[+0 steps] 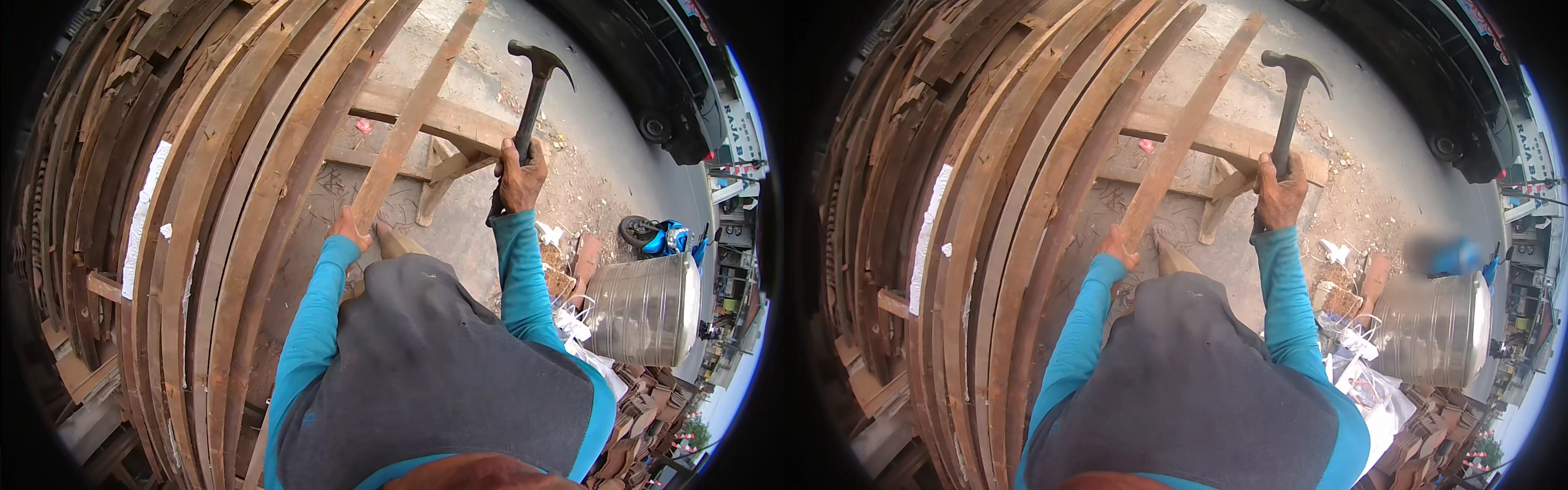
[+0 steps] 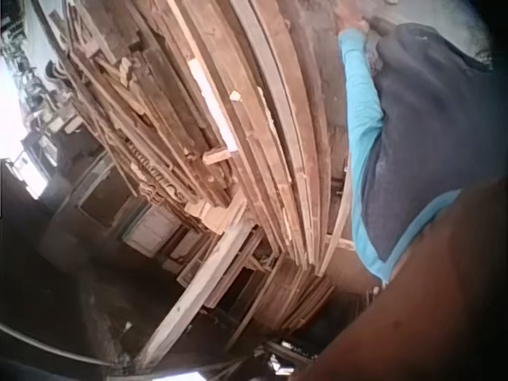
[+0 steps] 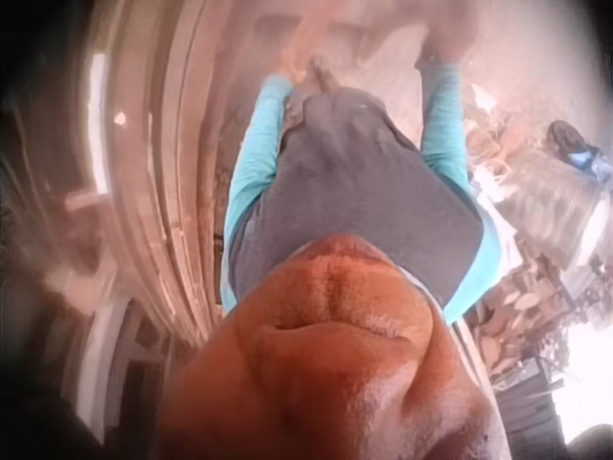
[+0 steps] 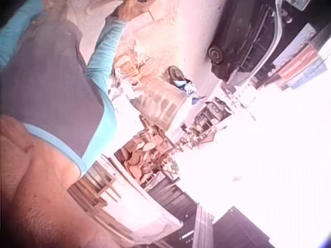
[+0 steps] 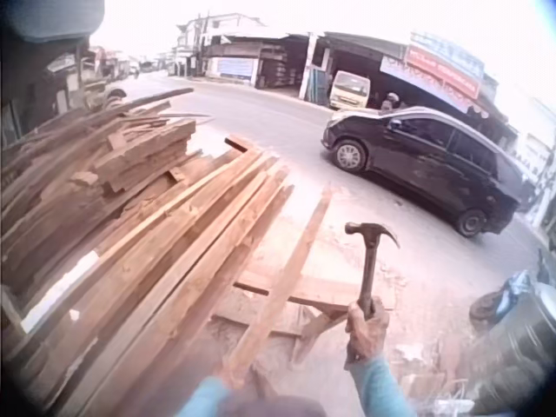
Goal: The person selects a piece of wood from a pile, moves it to a workbench, and then hammers several nails into it to secure it to another piece of wood.
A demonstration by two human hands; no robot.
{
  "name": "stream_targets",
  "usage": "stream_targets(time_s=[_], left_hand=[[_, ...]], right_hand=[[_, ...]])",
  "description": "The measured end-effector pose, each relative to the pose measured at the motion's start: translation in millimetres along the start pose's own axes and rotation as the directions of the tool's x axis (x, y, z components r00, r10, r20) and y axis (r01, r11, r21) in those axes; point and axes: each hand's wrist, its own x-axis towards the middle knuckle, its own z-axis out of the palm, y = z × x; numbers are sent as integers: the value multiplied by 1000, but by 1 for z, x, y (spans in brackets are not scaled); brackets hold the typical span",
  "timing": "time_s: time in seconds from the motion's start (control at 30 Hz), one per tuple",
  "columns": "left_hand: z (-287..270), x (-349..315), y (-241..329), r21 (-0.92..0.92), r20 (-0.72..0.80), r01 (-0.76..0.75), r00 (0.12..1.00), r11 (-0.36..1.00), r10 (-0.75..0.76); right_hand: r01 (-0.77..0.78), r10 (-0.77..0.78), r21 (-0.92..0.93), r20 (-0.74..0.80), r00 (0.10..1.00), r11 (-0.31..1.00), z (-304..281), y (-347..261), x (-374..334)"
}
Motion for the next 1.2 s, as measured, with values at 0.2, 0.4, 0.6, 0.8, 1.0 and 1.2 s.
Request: stream_targets(time_s=[0.2,0.4,0.6,0.8,1.0,1.2], left_hand=[[-9,13,-23,-154,11,-130,991,979,133],[-3,24,-39,-197,66,-123,988,973,138],[-16,23,-34,-256,168,-79,978,963,124],[-25,30,-24,-260,170,-98,975,961,145],[-13,52,-41,-285,41,-207,973,936,228],[-10,29,-36,-295,114,-67,988,953,105]], right_hand=[[161,-157,163,-39,987,973,58,36,102],[-46,242,-677,199,950,735,108,202,166],[67,-56,-122,93,994,990,91,79,166],[204,-198,-125,55,979,971,89,124,189],[147,29,-459,354,935,876,100,145,197],[376,-376,20,121,919,926,93,66,195]])
